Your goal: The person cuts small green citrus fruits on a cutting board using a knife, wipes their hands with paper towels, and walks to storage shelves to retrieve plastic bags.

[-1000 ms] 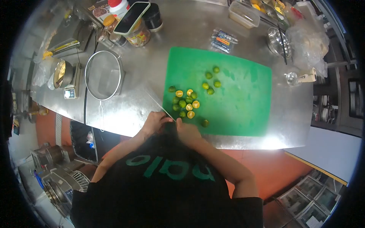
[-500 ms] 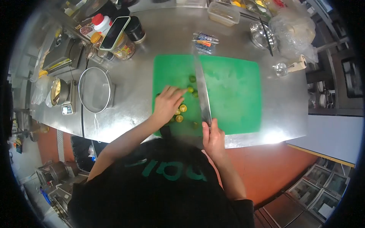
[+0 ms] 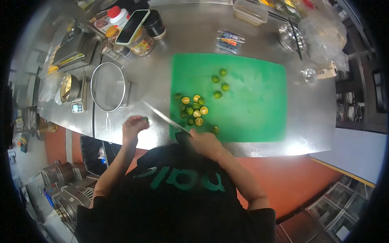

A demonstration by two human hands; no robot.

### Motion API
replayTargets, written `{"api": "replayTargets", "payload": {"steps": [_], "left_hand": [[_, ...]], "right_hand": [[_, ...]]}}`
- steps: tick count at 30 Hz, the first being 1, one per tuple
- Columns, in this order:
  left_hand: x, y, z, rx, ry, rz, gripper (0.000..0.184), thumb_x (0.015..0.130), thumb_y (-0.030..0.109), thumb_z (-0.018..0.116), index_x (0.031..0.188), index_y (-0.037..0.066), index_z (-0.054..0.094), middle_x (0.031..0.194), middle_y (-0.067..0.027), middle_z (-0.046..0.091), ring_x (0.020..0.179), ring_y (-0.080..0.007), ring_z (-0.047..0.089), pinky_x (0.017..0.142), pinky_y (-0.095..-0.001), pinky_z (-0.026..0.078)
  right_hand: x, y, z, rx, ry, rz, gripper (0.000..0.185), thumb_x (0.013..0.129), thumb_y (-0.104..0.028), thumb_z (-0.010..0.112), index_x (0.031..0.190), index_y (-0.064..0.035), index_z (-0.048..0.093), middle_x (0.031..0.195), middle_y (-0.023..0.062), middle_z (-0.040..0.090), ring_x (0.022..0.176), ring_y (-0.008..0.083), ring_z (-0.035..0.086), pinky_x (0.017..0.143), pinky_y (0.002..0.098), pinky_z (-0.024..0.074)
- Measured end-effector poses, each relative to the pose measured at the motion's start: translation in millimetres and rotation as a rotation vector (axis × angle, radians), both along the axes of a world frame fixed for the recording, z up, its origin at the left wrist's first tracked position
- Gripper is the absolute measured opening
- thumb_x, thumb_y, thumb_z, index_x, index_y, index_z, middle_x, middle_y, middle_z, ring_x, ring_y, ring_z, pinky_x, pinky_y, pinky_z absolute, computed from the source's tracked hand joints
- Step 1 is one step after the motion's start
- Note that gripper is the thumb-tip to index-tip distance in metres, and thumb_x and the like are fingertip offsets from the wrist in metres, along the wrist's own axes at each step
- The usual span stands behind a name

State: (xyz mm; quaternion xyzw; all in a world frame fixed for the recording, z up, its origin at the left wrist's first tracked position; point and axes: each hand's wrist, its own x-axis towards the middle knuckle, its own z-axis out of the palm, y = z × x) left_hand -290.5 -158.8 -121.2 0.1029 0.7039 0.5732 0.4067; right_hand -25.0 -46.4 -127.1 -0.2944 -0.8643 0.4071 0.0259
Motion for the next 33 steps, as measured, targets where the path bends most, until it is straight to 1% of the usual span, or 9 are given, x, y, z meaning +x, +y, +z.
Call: {"api": "replayTargets", "payload": {"steps": [3, 5, 7, 14, 16, 19, 22, 29, 33], "left_hand": [[26.1, -13.4, 11.3, -0.143, -0.231, -0.043, 0.029, 0.075, 0.002, 0.066, 0.099, -0.008, 0.054, 0.086, -0.0143, 0.061, 0.076, -0.0231, 0.063, 0.070, -0.0324, 0.054], [44.3, -7.5, 6.7, -0.049, -0.309, -0.072, 0.030, 0.075, 0.002, 0.066, 0.101, -0.008, 0.054, 0.087, -0.0146, 0.061, 0.078, -0.0237, 0.064, 0.071, -0.0316, 0.054], [62.4, 5.0, -2.9, -0.032, -0.339, -0.070, 0.028, 0.075, 0.003, 0.067, 0.098, -0.008, 0.056, 0.087, -0.0143, 0.062, 0.076, -0.0228, 0.064, 0.068, -0.0296, 0.054], [84.6, 29.5, -29.2, -0.223, 0.275, -0.275, 0.026, 0.077, 0.019, 0.070, 0.080, -0.004, 0.060, 0.060, -0.0122, 0.062, 0.053, -0.0187, 0.062, 0.050, -0.0295, 0.049], [79.1, 24.6, -39.4, -0.275, 0.326, -0.518, 0.033, 0.081, 0.029, 0.065, 0.074, -0.002, 0.059, 0.054, -0.0141, 0.058, 0.048, -0.0247, 0.060, 0.047, -0.0344, 0.046], [74.0, 28.3, -40.4, -0.239, 0.357, -0.609, 0.038, 0.085, 0.035, 0.058, 0.071, -0.001, 0.057, 0.052, -0.0155, 0.056, 0.049, -0.0322, 0.058, 0.048, -0.0400, 0.045], [72.8, 30.6, -39.7, -0.158, 0.634, -0.665, 0.036, 0.087, 0.032, 0.055, 0.071, 0.001, 0.055, 0.053, -0.0166, 0.056, 0.051, -0.0360, 0.058, 0.048, -0.0427, 0.045], [69.0, 33.0, -41.9, -0.254, 0.467, -0.691, 0.032, 0.088, 0.031, 0.053, 0.076, 0.002, 0.055, 0.053, -0.0203, 0.055, 0.053, -0.0397, 0.057, 0.048, -0.0457, 0.044], [71.0, 28.4, -48.8, -0.181, 0.749, -0.772, 0.027, 0.089, 0.026, 0.051, 0.077, 0.002, 0.055, 0.057, -0.0210, 0.056, 0.057, -0.0396, 0.058, 0.052, -0.0472, 0.045]], "right_hand": [[-13.1, 0.3, 2.1, -0.002, -0.097, 0.214, 0.022, 0.084, -0.019, 0.045, 0.096, -0.0009, 0.046, 0.068, 0.0248, 0.059, 0.067, 0.0439, 0.058, 0.061, 0.0520, 0.0456], [-9.2, -0.8, -5.5, 0.003, -0.179, 0.162, 0.032, 0.085, -0.021, 0.052, 0.108, 0.0009, 0.046, 0.066, 0.0218, 0.057, 0.066, 0.0394, 0.058, 0.060, 0.0493, 0.0446], [-1.3, -1.4, -2.7, 0.003, -0.202, 0.087, 0.030, 0.086, -0.022, 0.052, 0.105, 0.0005, 0.046, 0.066, 0.0223, 0.057, 0.065, 0.0403, 0.058, 0.060, 0.0501, 0.0444], [22.8, -12.5, -11.9, 0.050, -0.228, -0.012, 0.025, 0.087, -0.023, 0.052, 0.093, -0.0018, 0.042, 0.062, 0.0245, 0.056, 0.059, 0.0431, 0.056, 0.054, 0.0519, 0.0432], [22.5, -13.2, -0.4, 0.008, -0.236, -0.019, 0.023, 0.086, -0.023, 0.051, 0.094, -0.0034, 0.042, 0.066, 0.0243, 0.057, 0.062, 0.0432, 0.057, 0.054, 0.0515, 0.0448], [24.9, -16.4, 5.6, 0.001, -0.210, -0.025, 0.022, 0.084, -0.022, 0.051, 0.094, -0.0045, 0.042, 0.072, 0.0245, 0.058, 0.065, 0.0432, 0.058, 0.055, 0.0508, 0.0465], [26.5, -19.0, -3.4, 0.093, -0.148, -0.007, 0.023, 0.082, -0.020, 0.053, 0.093, -0.0032, 0.042, 0.073, 0.0250, 0.057, 0.065, 0.0435, 0.058, 0.056, 0.0508, 0.0466], [-4.6, -6.5, 2.4, -0.048, -0.329, 0.052, 0.025, 0.083, -0.016, 0.054, 0.096, -0.0015, 0.039, 0.066, 0.0227, 0.057, 0.065, 0.0433, 0.057, 0.057, 0.0512, 0.0455], [-31.6, -9.9, -16.3, -0.009, -0.240, 0.014, 0.024, 0.080, -0.012, 0.052, 0.097, -0.0015, 0.038, 0.066, 0.0223, 0.057, 0.066, 0.0421, 0.058, 0.058, 0.0515, 0.0452]]}}
